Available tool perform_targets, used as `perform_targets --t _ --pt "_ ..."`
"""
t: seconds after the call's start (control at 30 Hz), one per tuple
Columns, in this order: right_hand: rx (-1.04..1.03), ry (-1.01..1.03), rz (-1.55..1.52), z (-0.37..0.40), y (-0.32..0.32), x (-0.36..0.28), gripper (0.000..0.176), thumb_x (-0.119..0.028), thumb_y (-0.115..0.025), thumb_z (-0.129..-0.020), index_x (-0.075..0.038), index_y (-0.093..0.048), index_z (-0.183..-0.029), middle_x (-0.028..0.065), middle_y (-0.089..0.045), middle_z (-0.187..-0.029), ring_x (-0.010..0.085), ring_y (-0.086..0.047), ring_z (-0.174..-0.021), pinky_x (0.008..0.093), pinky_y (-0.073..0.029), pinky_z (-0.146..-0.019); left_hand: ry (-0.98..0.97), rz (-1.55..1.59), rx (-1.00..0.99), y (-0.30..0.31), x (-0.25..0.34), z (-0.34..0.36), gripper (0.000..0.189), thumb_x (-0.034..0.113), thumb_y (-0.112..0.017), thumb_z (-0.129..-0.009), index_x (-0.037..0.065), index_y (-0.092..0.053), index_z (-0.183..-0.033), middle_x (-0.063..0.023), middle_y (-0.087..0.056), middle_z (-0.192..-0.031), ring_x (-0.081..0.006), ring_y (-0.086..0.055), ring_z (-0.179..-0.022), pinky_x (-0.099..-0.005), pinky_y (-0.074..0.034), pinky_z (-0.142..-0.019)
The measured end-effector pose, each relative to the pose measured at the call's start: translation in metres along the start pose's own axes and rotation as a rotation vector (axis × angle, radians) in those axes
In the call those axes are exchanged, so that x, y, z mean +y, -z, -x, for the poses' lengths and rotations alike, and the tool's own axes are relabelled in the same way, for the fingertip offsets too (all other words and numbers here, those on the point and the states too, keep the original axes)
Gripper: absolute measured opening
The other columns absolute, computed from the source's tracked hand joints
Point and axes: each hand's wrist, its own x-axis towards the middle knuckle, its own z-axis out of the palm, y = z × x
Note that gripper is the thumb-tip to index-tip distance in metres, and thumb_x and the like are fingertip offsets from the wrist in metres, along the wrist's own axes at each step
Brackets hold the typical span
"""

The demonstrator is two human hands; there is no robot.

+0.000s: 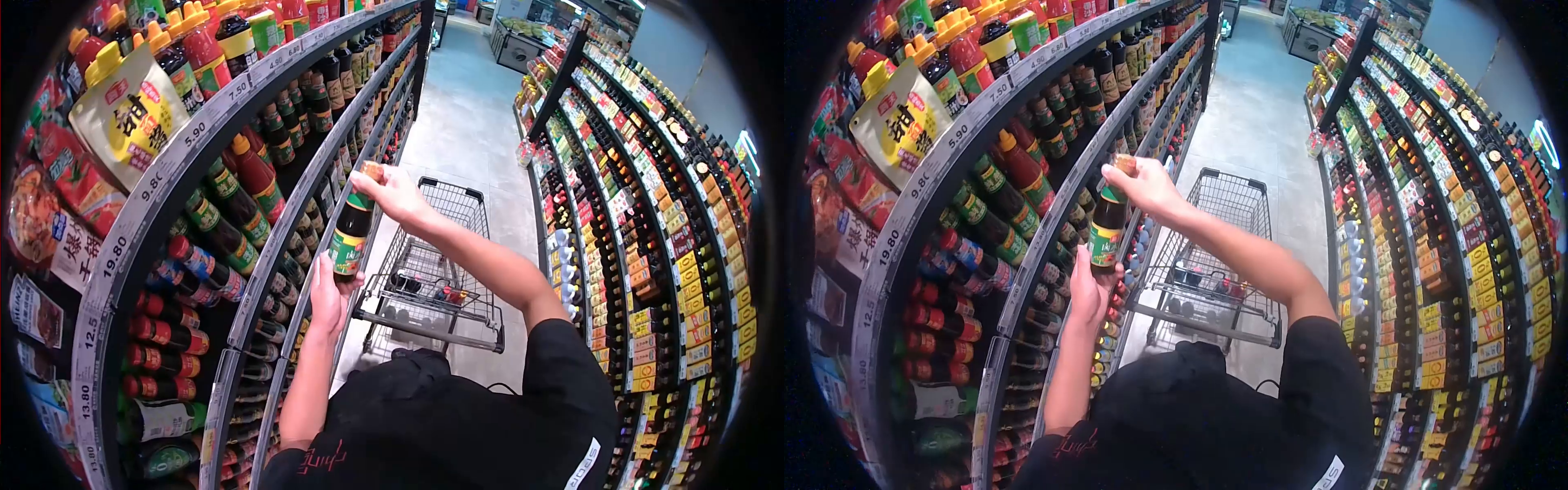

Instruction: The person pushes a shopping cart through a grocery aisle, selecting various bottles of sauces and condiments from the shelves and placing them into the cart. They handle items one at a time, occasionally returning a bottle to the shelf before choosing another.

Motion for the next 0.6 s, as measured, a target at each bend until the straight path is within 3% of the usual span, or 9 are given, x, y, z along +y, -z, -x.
perform_targets --t 0.07,0.1,0.13,0.2,0.3,0.5,0.53,0.6 --pt "0.028 -0.034 0.073 -0.007 -0.005 -0.008 0.028 -0.030 -0.065 -0.091 -0.002 -0.064 -0.090 -0.0007 -0.065 -0.079 0.0046 -0.056 -0.071 0.0244 -0.045 -0.063 0.092 0.143 -0.120 0.009 0.008 -0.002 0.041 0.043 -0.038 -0.102 0.005 -0.048 -0.114 -0.0099 -0.062 -0.099 -0.0183 -0.064 -0.080 -0.0317 -0.053 -0.071" --pt "0.040 0.046 0.040 -0.013 -0.008 -0.009 0.028 -0.030 -0.065 -0.090 -0.002 -0.064 -0.090 -0.0005 -0.066 -0.079 0.0045 -0.056 -0.071 0.0244 -0.046 -0.064 0.099 0.199 -0.177 0.013 0.012 -0.001 0.041 0.042 -0.039 -0.102 0.005 -0.046 -0.118 -0.0126 -0.062 -0.103 -0.0228 -0.065 -0.088 -0.0349 -0.053 -0.076" --pt "0.046 0.129 0.009 -0.022 -0.009 -0.012 0.028 -0.030 -0.065 -0.090 -0.002 -0.064 -0.091 -0.0004 -0.066 -0.080 0.0044 -0.057 -0.072 0.0244 -0.046 -0.064 0.110 0.087 -0.107 0.015 0.012 0.003 0.052 0.050 -0.035 -0.100 0.005 -0.047 -0.123 -0.0138 -0.061 -0.102 -0.0205 -0.060 -0.082 -0.0315 -0.049 -0.067" --pt "0.061 0.199 0.065 -0.041 -0.007 -0.017 0.028 -0.030 -0.065 -0.090 -0.002 -0.065 -0.094 0.0013 -0.067 -0.083 0.0063 -0.059 -0.075 0.0265 -0.049 -0.071 0.019 0.024 0.003 0.019 0.014 0.017 0.043 0.040 -0.041 -0.101 0.004 -0.042 -0.126 -0.0141 -0.058 -0.108 -0.0229 -0.062 -0.089 -0.0331 -0.052 -0.073" --pt "0.066 0.257 0.133 -0.076 -0.004 -0.023 0.030 -0.030 -0.065 -0.090 -0.001 -0.065 -0.097 0.0026 -0.069 -0.084 0.0071 -0.061 -0.077 0.0270 -0.049 -0.072 0.080 -0.015 -0.061 0.055 0.008 0.032 0.038 0.031 -0.044 -0.101 0.004 -0.038 -0.127 -0.0139 -0.057 -0.109 -0.0244 -0.063 -0.094 -0.0343 -0.053 -0.078" --pt "0.183 0.384 0.462 -0.140 -0.007 -0.014 0.043 -0.039 -0.068 -0.085 0.000 -0.063 -0.101 0.0119 -0.069 -0.081 0.0189 -0.066 -0.075 0.0326 -0.051 -0.070 0.105 0.010 0.074 0.100 -0.016 0.062 0.033 0.028 -0.045 -0.101 0.005 -0.044 -0.123 -0.0128 -0.060 -0.106 -0.0193 -0.063 -0.089 -0.0308 -0.053 -0.078" --pt "0.177 0.393 0.457 -0.146 -0.008 -0.017 0.043 -0.039 -0.068 -0.085 0.000 -0.063 -0.101 0.0119 -0.069 -0.081 0.0189 -0.066 -0.075 0.0326 -0.051 -0.070 0.096 0.027 0.107 0.104 -0.020 0.066 0.032 0.029 -0.044 -0.100 0.004 -0.045 -0.120 -0.0131 -0.060 -0.101 -0.0247 -0.064 -0.089 -0.0348 -0.053 -0.077" --pt "0.186 0.397 0.520 -0.159 -0.010 -0.018 0.042 -0.039 -0.069 -0.085 -0.002 -0.063 -0.103 0.0139 -0.069 -0.082 0.0231 -0.067 -0.077 0.0342 -0.052 -0.071 0.113 0.030 0.163 0.107 -0.023 0.072 0.031 0.028 -0.044 -0.101 0.004 -0.046 -0.119 -0.0133 -0.060 -0.101 -0.0242 -0.064 -0.089 -0.0348 -0.053 -0.078"
